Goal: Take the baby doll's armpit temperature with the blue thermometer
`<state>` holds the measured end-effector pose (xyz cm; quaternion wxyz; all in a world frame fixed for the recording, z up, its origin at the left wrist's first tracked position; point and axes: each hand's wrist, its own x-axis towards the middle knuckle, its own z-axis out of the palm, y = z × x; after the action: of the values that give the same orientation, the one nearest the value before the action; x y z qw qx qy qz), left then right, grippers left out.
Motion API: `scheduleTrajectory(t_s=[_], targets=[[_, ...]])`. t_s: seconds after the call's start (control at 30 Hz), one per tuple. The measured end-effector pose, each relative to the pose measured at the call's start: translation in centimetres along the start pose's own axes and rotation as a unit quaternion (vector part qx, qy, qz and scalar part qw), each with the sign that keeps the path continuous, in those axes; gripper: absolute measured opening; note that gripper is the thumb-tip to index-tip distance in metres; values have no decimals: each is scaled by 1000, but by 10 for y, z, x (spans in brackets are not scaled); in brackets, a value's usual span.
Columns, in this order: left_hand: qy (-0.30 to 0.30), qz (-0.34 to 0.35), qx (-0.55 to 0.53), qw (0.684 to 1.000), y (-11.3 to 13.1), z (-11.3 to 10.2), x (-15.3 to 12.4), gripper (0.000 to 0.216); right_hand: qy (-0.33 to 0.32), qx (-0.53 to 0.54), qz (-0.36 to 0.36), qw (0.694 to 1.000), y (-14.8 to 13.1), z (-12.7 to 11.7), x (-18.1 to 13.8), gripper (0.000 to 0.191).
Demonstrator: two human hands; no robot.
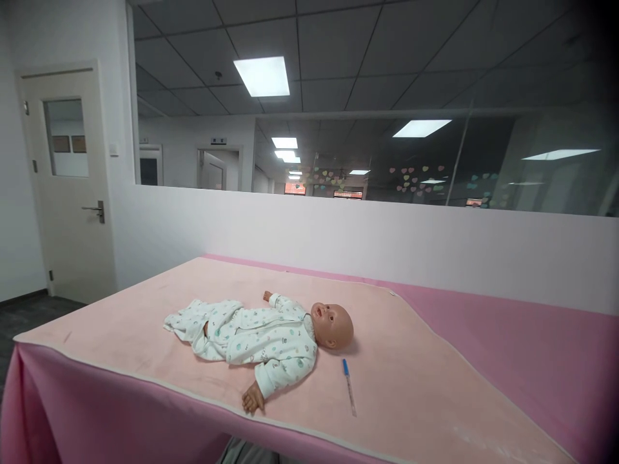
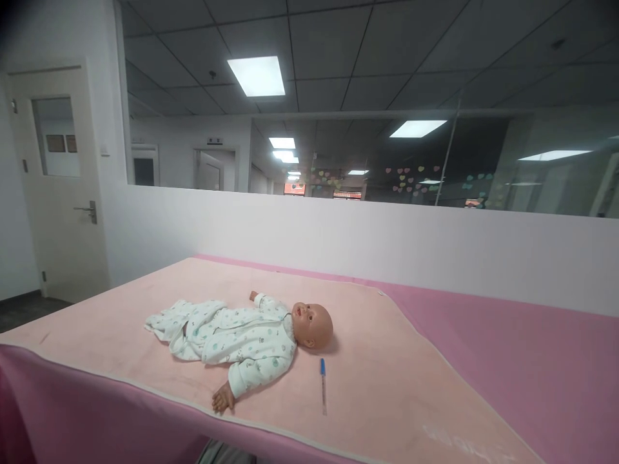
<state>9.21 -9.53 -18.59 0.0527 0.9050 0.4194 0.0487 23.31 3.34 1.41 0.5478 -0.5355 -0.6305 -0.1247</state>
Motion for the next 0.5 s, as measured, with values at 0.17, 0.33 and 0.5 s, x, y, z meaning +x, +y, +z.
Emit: scheduleTrajectory(t_s=[0.17,0.33,0.5], targets=[[52,-22,-7,998,-5,5,12,37,-25,-9,54,998,-3,11,5,28],[58,-98,-38,993,1,14,5,35,-50,-19,124,991,5,17,5,27],[59,-227,-83,969,10,16,0,35,-62,-10,164,984,13,21,2,24]])
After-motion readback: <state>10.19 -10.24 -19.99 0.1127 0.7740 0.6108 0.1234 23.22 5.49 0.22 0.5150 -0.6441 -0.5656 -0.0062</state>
